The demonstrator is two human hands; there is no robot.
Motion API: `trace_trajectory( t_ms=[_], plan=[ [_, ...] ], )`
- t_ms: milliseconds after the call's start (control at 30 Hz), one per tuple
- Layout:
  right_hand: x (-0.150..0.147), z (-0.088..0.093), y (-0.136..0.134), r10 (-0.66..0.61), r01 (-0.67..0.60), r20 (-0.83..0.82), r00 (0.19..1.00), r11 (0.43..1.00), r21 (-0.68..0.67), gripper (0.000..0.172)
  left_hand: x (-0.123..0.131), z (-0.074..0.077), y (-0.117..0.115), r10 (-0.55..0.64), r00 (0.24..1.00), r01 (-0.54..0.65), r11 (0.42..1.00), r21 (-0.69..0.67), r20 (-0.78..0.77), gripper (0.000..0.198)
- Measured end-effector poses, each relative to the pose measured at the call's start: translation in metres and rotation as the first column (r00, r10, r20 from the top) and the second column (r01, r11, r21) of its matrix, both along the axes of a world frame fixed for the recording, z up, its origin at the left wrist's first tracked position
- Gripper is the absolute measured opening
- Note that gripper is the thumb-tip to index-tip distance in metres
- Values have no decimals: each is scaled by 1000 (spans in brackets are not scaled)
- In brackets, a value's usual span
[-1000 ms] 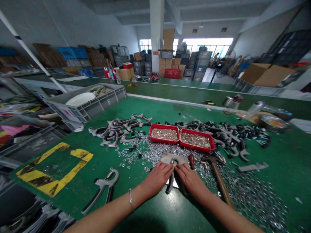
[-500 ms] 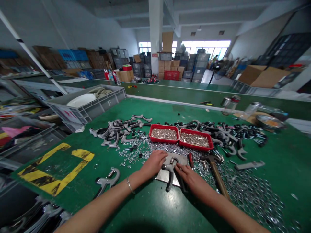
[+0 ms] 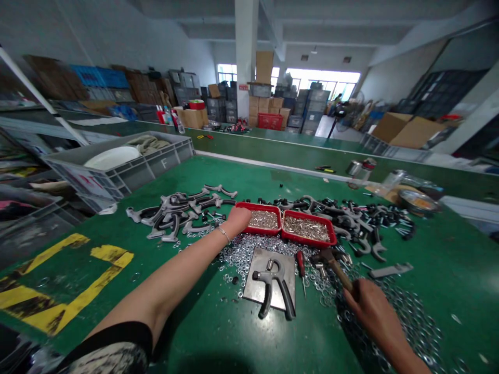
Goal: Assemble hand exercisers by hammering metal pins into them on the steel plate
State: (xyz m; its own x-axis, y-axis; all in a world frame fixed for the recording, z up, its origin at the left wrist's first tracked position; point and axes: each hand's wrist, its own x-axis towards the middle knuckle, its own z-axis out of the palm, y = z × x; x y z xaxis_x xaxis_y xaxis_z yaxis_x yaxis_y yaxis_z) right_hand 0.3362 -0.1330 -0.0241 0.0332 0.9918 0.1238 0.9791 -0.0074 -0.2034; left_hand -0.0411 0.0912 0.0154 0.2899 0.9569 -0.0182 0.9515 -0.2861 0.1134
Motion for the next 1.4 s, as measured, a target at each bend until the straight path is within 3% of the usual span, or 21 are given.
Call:
trace_trajectory(
  t_ms=[67,167,233,333,467,567,667,767,833,933,1067,1133,1200,1300,1400],
  plan=[
    [-5,9,-2,23,-20,-197,980,1000,15,29,-4,-4,-3,18,1000,-18,1000,3,20,36],
    [-29,28,-13,27,-110,-440,898,980,-164,41,-8,-6,-5,37,995,-39,999,21,87,32],
    [-52,41,-22,28,-190,-508,861,944,-270,43,-8,-4,-4,36,987,-43,998,38,158,24],
    [-86,53,-29,43,-244,-552,833,924,-296,43,-6,3,-3,12,955,-33,997,64,298,17],
    [-101,46,-18,68,-252,-459,886,901,-353,40,-10,12,-18,-42,866,26,999,37,498,18],
    [-96,38,-10,87,-314,-483,872,855,-414,39,-17,11,-49,-57,797,97,995,-34,602,18],
    [-95,34,-13,66,-315,-569,820,881,-352,41,-19,4,-86,-33,654,206,969,-136,755,18],
    [-102,30,-15,42,-252,-515,856,904,-345,37,-12,-5,-110,29,515,275,941,-197,857,15],
    [-105,27,-13,52,-288,-525,850,880,-379,36,-6,-9,-115,38,541,265,940,-214,840,15],
    [-100,22,-16,-4,-336,-685,728,869,-362,40,-3,-13,-113,41,609,272,928,-256,792,16],
    [-92,5,-40,-286,-93,-849,444,928,-361,43,-4,-15,-111,59,663,301,891,-338,746,21],
    [-94,-7,-54,-398,16,-884,246,913,-407,47,2,-12,-112,-40,751,286,919,-271,659,23],
    [-100,-17,-61,-484,38,-870,90,875,-483,50,13,-9,-112,-182,838,291,947,-138,515,24],
    [-107,-23,-62,-530,-8,-847,-25,848,-530,49,33,-5,-111,-301,879,334,942,-27,371,27],
    [-110,-23,-58,-506,-23,-858,-91,862,-507,49,45,-8,-108,-265,858,321,946,-56,440,33]
  ],
)
